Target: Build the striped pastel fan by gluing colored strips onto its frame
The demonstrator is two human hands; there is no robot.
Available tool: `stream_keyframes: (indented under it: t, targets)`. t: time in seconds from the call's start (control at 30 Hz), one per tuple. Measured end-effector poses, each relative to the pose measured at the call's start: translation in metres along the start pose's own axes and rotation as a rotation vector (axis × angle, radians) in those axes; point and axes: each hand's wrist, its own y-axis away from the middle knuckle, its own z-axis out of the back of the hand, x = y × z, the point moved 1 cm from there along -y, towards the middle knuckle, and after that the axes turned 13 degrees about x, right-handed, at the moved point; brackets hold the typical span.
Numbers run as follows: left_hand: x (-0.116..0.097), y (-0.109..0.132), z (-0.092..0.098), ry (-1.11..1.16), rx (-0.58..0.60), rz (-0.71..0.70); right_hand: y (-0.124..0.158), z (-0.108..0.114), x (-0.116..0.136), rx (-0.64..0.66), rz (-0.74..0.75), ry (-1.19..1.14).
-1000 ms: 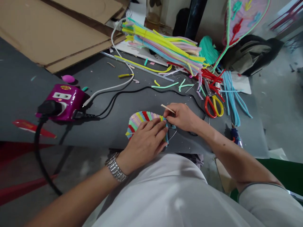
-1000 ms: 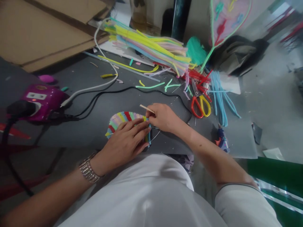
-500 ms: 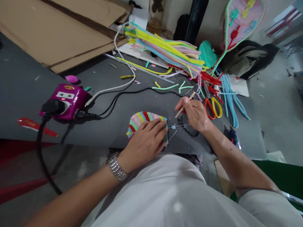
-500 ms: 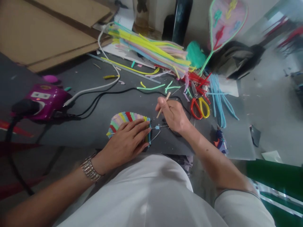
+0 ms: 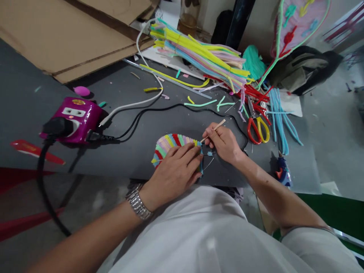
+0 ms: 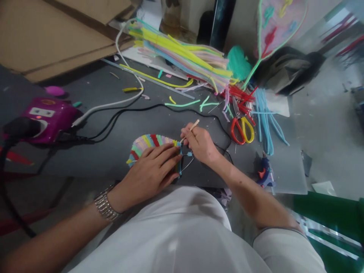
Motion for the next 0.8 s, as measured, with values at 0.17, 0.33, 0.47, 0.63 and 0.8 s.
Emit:
stream_keyframes:
  t: [0.17, 0.33, 0.47, 0.63, 0.8]
  targets:
    - [0.0011, 0.001, -0.0015, 0.0, 0.024, 0.002, 0.0005, -0.0017, -0.0023, 0.028, -0.006, 0.044]
    - [0.001, 0.001, -0.0008, 0.006, 0.023, 0.004, 0.0012, -0.0016, -0.0015, 0.048, 0.008, 0.086]
    - [0.0008, 0.0005, 0.0007, 0.016, 0.022, 0.006, 0.0022, -0.0021, 0.0009, 0.069, 0.048, 0.124]
    - [0.0015, 0.0005, -0.0002, -0.001, 0.009, -0.002, 0.0035, -0.0019, 0.0006, 0.081, 0.045, 0.157]
    - [0.0014, -0.0005, 0.0001, -0.022, 0.041, 0.005, 0.005, -0.0019, -0.0001, 0.087, 0.072, 0.195]
